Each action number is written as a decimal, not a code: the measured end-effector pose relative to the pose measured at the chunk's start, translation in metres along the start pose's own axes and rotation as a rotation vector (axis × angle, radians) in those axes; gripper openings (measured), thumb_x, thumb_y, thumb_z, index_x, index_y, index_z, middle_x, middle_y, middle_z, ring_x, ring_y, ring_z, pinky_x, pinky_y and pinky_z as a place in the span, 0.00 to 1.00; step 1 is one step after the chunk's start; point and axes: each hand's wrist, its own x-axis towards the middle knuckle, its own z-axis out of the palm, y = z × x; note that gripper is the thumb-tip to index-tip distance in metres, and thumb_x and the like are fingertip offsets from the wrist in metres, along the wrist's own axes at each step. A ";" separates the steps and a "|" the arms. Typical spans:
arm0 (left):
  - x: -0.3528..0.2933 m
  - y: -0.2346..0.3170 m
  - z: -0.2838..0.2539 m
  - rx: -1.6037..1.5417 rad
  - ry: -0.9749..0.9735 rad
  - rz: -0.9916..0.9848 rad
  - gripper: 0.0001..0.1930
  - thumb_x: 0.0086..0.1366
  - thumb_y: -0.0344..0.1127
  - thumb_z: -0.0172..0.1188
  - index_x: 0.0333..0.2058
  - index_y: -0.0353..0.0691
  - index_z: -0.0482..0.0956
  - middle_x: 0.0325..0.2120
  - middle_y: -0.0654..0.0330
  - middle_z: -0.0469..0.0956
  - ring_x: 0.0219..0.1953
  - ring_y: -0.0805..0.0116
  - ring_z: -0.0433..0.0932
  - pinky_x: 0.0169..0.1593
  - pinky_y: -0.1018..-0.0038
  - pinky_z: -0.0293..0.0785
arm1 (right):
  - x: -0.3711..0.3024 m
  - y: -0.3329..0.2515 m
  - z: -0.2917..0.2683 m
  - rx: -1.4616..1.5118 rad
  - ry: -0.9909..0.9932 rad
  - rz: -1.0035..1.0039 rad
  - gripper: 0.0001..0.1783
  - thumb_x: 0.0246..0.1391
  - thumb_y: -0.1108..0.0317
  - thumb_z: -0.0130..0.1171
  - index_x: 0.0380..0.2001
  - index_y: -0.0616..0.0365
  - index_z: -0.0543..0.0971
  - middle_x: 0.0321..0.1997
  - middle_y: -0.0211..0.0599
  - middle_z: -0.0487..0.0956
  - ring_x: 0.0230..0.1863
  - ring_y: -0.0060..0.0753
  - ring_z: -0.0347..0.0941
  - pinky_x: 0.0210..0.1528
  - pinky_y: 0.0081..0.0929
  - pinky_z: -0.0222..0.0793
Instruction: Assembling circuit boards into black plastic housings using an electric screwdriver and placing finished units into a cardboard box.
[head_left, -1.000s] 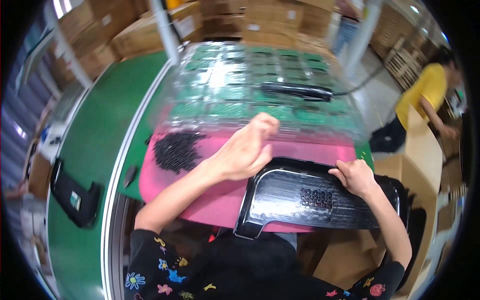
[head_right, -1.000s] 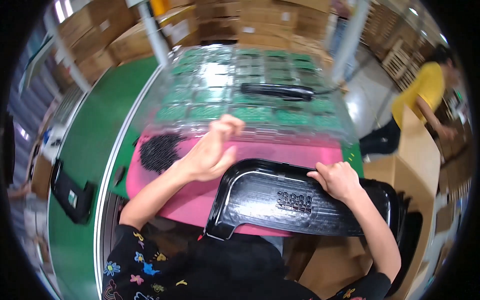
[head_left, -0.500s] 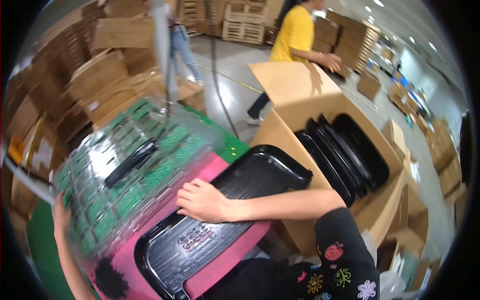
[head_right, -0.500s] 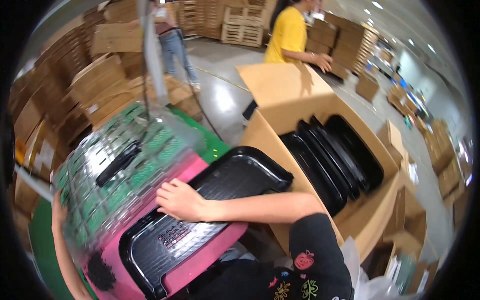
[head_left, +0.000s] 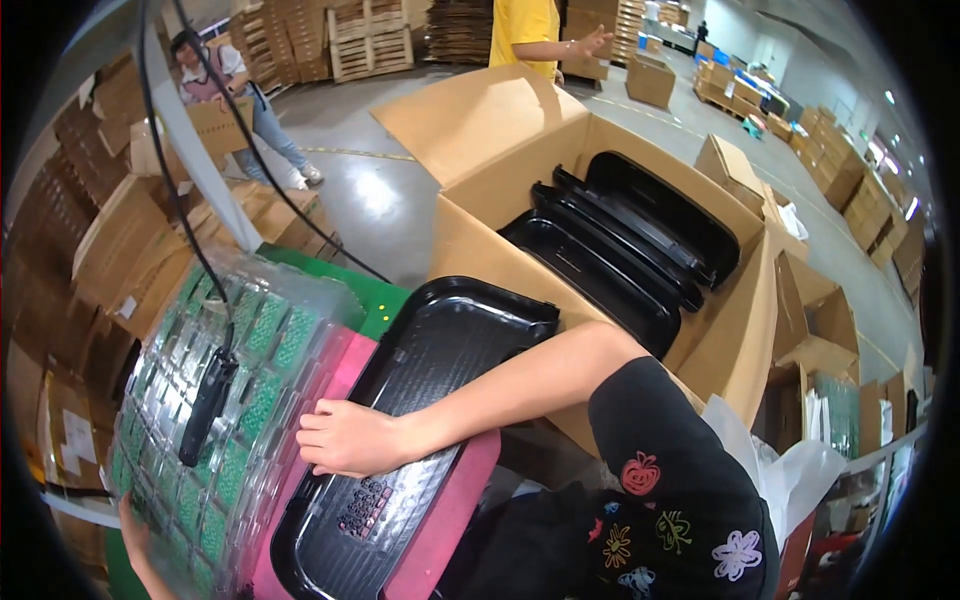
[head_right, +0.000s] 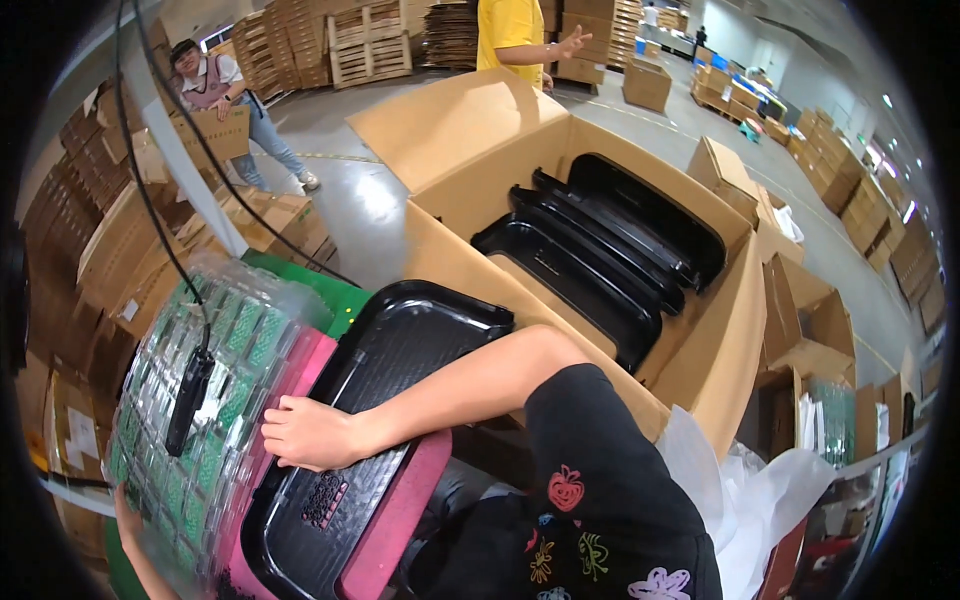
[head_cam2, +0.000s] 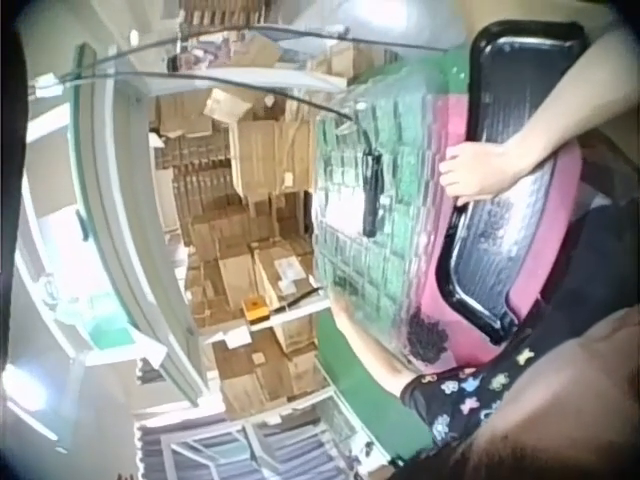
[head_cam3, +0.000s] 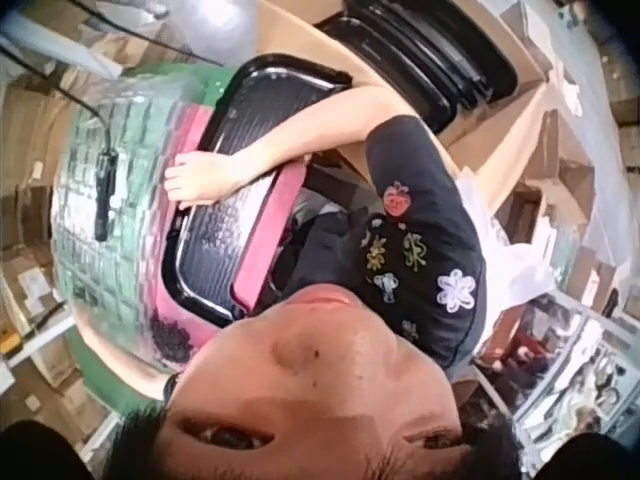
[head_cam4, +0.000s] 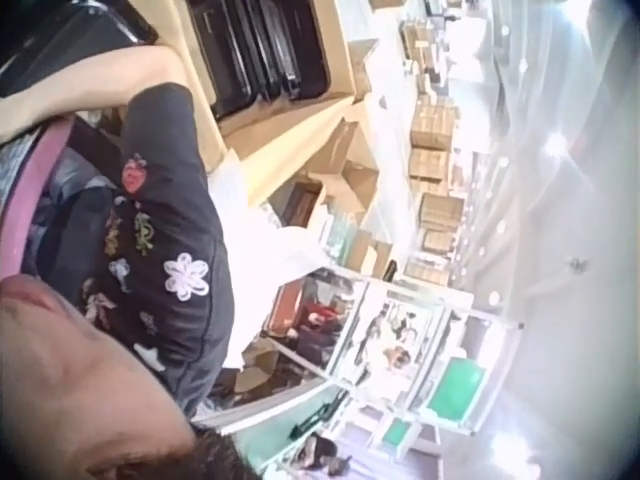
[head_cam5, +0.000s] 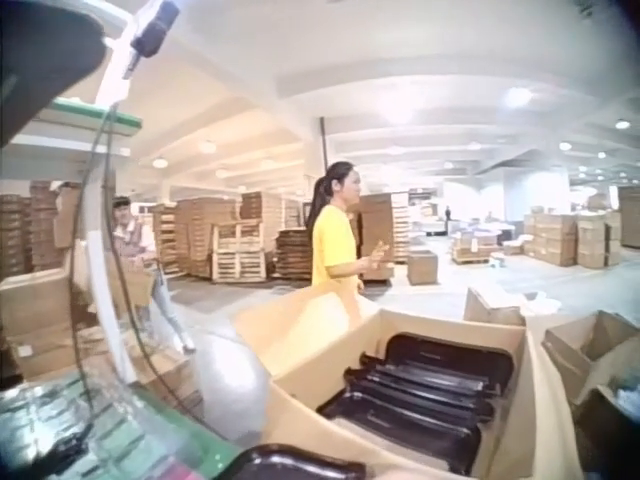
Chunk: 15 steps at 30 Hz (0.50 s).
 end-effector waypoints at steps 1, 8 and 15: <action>-0.002 -0.016 -0.003 0.033 0.036 0.016 0.45 0.42 0.11 0.51 0.65 0.35 0.58 0.62 0.48 0.63 0.66 0.52 0.61 0.70 0.64 0.51 | 0.001 -0.001 0.001 -0.003 0.016 -0.020 0.14 0.49 0.56 0.63 0.28 0.53 0.75 0.31 0.29 0.71 0.40 0.32 0.67 0.41 0.30 0.61; 0.023 -0.013 0.010 -0.026 0.082 0.083 0.46 0.41 0.12 0.49 0.65 0.34 0.57 0.63 0.43 0.62 0.67 0.47 0.58 0.69 0.62 0.52 | -0.005 0.004 0.004 -0.008 0.033 0.017 0.16 0.47 0.53 0.65 0.27 0.53 0.76 0.31 0.29 0.72 0.40 0.31 0.67 0.41 0.31 0.61; 0.009 0.061 -0.030 -0.265 0.565 0.147 0.40 0.55 0.20 0.51 0.69 0.42 0.54 0.66 0.48 0.58 0.67 0.51 0.58 0.68 0.62 0.53 | -0.004 0.007 0.012 -0.043 0.087 -0.007 0.16 0.45 0.51 0.65 0.24 0.51 0.77 0.29 0.27 0.74 0.40 0.31 0.69 0.39 0.32 0.62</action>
